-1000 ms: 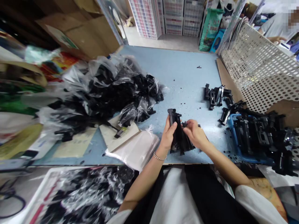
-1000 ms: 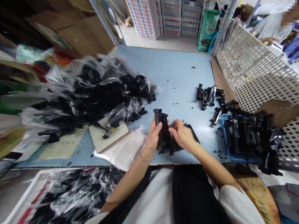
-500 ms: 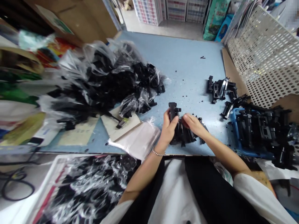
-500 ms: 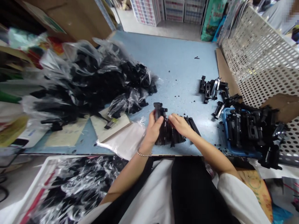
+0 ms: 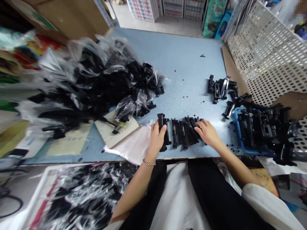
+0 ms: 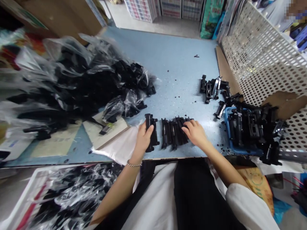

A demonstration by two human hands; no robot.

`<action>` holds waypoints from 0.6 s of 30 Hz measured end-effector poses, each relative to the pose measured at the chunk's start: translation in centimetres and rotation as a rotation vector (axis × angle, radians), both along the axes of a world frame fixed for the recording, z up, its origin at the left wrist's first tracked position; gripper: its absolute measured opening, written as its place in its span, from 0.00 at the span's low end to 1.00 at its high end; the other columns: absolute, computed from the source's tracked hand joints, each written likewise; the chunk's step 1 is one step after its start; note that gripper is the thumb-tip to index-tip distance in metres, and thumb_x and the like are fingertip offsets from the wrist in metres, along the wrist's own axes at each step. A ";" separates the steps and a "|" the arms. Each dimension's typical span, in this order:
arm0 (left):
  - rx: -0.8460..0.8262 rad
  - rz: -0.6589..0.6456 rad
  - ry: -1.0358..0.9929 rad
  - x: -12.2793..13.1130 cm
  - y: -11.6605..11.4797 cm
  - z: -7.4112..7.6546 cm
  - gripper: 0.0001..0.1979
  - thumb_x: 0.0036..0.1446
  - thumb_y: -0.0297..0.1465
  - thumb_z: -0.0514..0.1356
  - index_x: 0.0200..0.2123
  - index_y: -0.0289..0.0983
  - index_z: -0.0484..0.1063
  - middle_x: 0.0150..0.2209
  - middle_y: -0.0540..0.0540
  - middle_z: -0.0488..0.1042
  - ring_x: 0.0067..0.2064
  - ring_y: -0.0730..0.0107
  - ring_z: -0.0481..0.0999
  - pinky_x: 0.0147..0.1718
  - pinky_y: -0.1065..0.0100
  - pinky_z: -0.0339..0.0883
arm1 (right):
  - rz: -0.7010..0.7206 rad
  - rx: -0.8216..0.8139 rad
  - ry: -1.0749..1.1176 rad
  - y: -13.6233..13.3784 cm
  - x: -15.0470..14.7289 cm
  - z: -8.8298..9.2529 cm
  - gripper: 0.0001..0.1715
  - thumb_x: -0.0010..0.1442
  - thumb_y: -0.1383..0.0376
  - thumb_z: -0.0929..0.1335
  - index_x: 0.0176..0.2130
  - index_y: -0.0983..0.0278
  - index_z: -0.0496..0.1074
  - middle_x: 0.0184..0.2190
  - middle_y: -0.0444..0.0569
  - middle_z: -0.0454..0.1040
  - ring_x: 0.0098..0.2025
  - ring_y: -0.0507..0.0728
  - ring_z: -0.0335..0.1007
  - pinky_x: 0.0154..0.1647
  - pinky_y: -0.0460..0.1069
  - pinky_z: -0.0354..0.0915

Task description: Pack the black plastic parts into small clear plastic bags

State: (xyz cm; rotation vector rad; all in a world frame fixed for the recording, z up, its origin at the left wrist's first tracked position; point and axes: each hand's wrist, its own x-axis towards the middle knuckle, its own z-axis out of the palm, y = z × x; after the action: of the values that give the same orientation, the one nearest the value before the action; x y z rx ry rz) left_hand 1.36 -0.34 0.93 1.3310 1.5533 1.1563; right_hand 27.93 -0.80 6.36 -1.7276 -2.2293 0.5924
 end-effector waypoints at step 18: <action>-0.048 0.097 -0.641 7.4 -2.4 2.7 0.27 0.66 0.47 0.58 0.64 0.46 0.63 0.59 0.44 0.72 0.59 0.61 0.73 0.61 0.59 0.66 | -0.038 -0.326 0.570 -5.4 -4.1 0.2 0.41 0.61 0.54 0.72 0.67 0.61 0.60 0.57 0.59 0.75 0.50 0.64 0.77 0.52 0.61 0.73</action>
State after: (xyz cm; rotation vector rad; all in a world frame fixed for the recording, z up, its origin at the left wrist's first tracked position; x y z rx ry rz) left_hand 8.74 -2.70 3.61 0.7441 1.1661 1.4186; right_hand 23.85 -6.23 6.51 -1.4755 -1.7625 1.3090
